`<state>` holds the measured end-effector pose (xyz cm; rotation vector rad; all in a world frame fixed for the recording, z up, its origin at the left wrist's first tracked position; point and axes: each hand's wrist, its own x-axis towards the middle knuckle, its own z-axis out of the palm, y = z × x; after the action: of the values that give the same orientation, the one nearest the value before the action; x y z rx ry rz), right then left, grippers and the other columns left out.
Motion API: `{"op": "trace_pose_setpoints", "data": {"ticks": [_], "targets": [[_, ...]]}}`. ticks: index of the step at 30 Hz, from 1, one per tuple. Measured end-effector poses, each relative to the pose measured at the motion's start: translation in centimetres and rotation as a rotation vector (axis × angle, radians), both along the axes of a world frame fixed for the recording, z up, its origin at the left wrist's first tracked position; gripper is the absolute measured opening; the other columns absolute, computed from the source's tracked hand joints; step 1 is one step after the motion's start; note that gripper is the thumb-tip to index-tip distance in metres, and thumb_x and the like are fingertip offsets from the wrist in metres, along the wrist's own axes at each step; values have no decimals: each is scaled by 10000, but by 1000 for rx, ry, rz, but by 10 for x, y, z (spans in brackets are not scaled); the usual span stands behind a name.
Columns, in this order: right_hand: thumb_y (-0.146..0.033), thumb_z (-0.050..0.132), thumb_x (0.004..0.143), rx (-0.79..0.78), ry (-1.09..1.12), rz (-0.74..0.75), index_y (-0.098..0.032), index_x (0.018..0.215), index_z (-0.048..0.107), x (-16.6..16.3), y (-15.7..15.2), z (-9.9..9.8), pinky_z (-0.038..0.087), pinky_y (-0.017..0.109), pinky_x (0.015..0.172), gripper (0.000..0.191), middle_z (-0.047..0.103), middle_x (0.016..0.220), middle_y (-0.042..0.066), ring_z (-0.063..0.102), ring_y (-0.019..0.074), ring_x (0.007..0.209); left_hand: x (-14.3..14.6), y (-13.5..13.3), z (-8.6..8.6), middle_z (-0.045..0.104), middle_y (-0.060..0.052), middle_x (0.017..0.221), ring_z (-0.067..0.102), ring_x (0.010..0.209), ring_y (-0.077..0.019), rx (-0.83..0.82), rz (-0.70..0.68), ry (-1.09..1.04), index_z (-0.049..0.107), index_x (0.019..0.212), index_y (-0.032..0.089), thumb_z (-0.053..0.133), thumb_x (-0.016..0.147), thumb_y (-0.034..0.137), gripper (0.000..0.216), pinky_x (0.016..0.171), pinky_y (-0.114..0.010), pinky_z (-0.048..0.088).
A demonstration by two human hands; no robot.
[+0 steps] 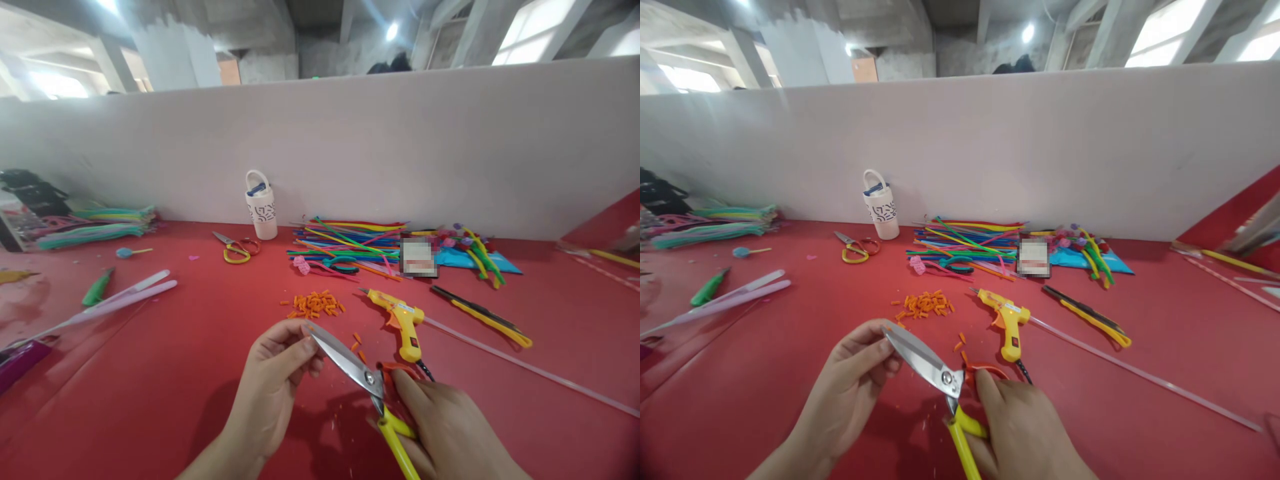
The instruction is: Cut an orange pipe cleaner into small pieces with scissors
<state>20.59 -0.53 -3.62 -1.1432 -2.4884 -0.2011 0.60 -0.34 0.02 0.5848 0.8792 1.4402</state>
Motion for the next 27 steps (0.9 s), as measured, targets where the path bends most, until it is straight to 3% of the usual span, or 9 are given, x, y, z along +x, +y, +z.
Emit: {"op": "trace_pose_setpoints", "data": {"ticks": [16,19,22,25,27], "targets": [[-257,458,739,103,-11,-48,-245,720,386,4,5,-1,255,262,368,75,558,438,-20,505,169,330,-3,4,-4,609,23,564,528,499,-53,28,-4,0,675,633,146,710,651,122,46,493,-138,416],[-297,452,776,-121,133,-100,-243,658,384,3,5,2,259,247,385,147,531,452,-20,458,140,356,-2,5,-7,615,18,562,530,500,-53,16,-64,-1,660,634,139,701,659,114,54,498,-136,416],[-364,426,812,-537,448,-145,-232,614,368,-3,2,6,293,219,408,245,434,480,-47,400,104,414,4,3,-15,650,-4,570,557,494,-65,-68,-221,-6,653,663,139,713,654,119,64,503,-148,430],[-417,432,810,-964,775,-163,-217,720,441,-9,-2,9,289,196,383,220,347,477,-86,329,77,393,14,-1,-25,670,-27,566,568,462,-69,-155,-423,17,647,669,127,720,665,154,78,475,-153,424],[-431,468,791,-1141,908,-173,-210,824,467,-11,-4,11,271,180,356,223,341,453,-106,303,64,361,19,-4,-29,670,-32,553,567,440,-70,-192,-519,46,646,667,117,726,663,180,102,457,-154,420]]}}
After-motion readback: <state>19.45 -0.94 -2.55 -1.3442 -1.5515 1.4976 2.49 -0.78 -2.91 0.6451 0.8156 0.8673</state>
